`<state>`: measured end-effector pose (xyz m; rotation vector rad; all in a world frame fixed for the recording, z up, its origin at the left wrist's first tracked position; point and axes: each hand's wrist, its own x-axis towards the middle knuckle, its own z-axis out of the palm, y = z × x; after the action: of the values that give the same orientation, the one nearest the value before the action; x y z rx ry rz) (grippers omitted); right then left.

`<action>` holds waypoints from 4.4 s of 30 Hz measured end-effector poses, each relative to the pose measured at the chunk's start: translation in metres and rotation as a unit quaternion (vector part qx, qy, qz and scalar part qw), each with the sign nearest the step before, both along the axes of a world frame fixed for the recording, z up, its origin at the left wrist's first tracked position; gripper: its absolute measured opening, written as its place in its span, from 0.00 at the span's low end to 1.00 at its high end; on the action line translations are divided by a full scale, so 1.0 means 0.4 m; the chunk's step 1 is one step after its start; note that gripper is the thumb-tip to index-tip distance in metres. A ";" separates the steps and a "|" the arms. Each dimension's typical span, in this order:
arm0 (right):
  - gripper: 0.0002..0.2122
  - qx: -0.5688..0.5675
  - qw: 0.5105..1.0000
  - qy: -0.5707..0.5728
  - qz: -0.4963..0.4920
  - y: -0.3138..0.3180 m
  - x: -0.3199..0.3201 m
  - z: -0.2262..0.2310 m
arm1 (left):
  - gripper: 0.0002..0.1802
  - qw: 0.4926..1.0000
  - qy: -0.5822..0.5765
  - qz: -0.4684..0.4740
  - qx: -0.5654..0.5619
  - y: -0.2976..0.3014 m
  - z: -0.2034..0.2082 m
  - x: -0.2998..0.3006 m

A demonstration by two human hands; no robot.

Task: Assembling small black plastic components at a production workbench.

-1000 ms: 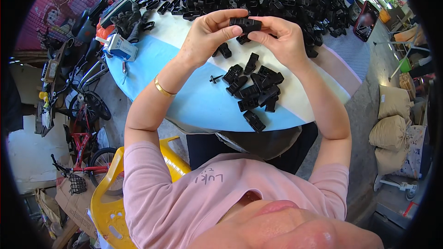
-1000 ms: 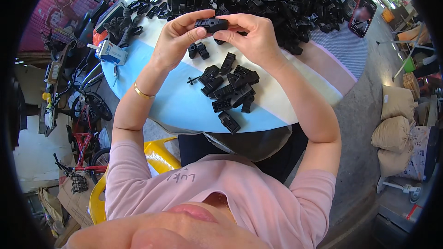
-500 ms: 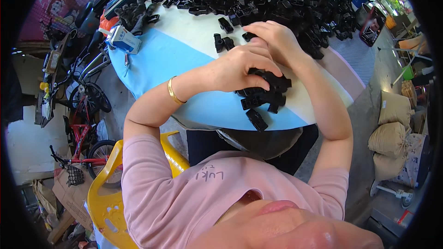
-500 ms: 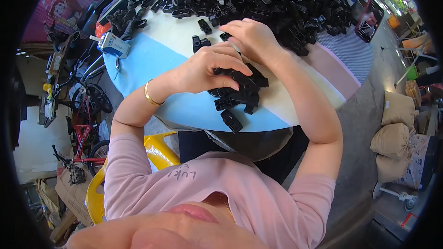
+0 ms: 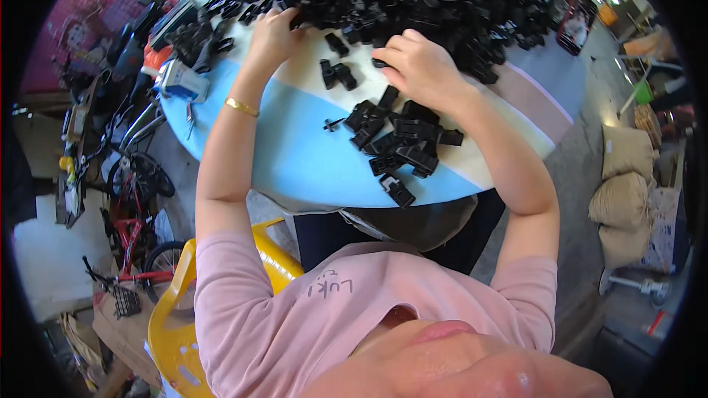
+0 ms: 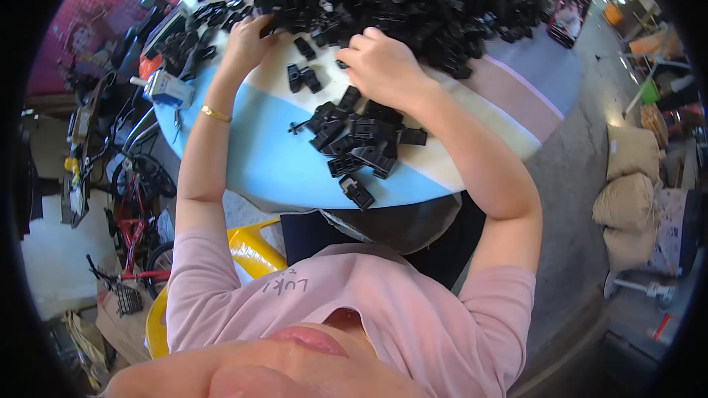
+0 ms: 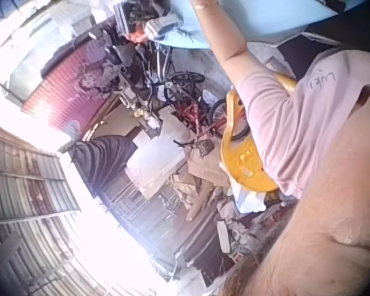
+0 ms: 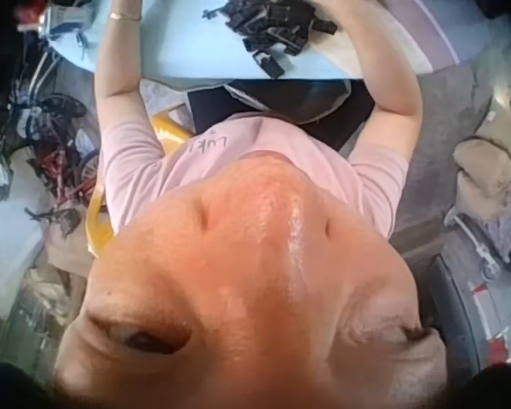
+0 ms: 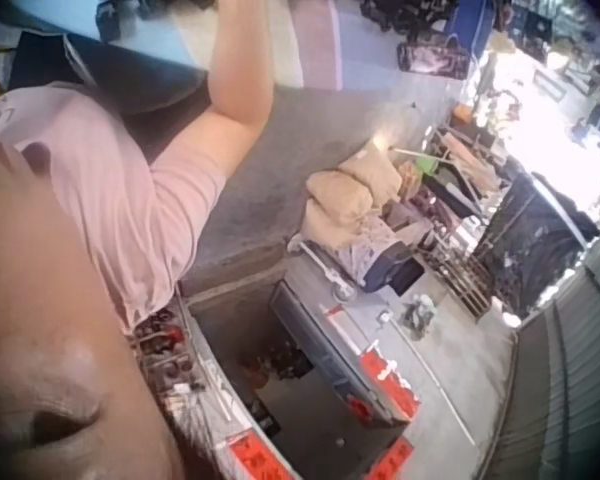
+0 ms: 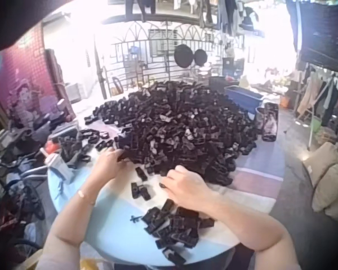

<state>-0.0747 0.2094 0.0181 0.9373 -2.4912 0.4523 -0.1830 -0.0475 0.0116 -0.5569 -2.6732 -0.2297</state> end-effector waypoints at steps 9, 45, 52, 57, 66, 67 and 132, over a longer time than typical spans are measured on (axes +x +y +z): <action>0.13 -0.303 0.942 -0.135 0.053 -0.007 0.013 0.029 | 0.20 0.903 -0.223 -0.118 0.347 0.099 0.068 0.114; 0.17 -0.534 0.769 -0.350 0.033 -0.024 0.010 0.027 | 0.13 0.585 -0.358 -0.241 0.687 0.180 0.056 0.221; 0.17 -0.532 0.775 -0.340 0.022 -0.030 0.015 0.033 | 0.16 0.636 -0.361 -0.192 0.654 0.181 0.058 0.231; 0.17 -0.528 0.779 -0.337 -0.004 -0.030 0.018 0.036 | 0.16 0.520 -0.383 -0.240 0.725 0.173 0.034 0.205; 0.16 -0.448 0.865 -0.226 -0.003 -0.045 0.032 0.037 | 0.16 0.576 -0.384 -0.203 0.693 0.169 0.013 0.203; 0.16 -0.448 0.866 -0.223 0.005 -0.044 0.032 0.037 | 0.14 0.610 -0.372 -0.175 0.677 0.165 0.011 0.201; 0.05 -0.309 0.941 0.090 -0.101 0.064 -0.047 0.035 | 0.18 0.943 -0.004 -0.176 0.284 0.205 0.129 0.105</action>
<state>-0.0935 0.2349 0.0321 0.4401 -2.0446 0.9551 -0.1412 0.0346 0.0632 -0.8250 -2.3248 -1.0594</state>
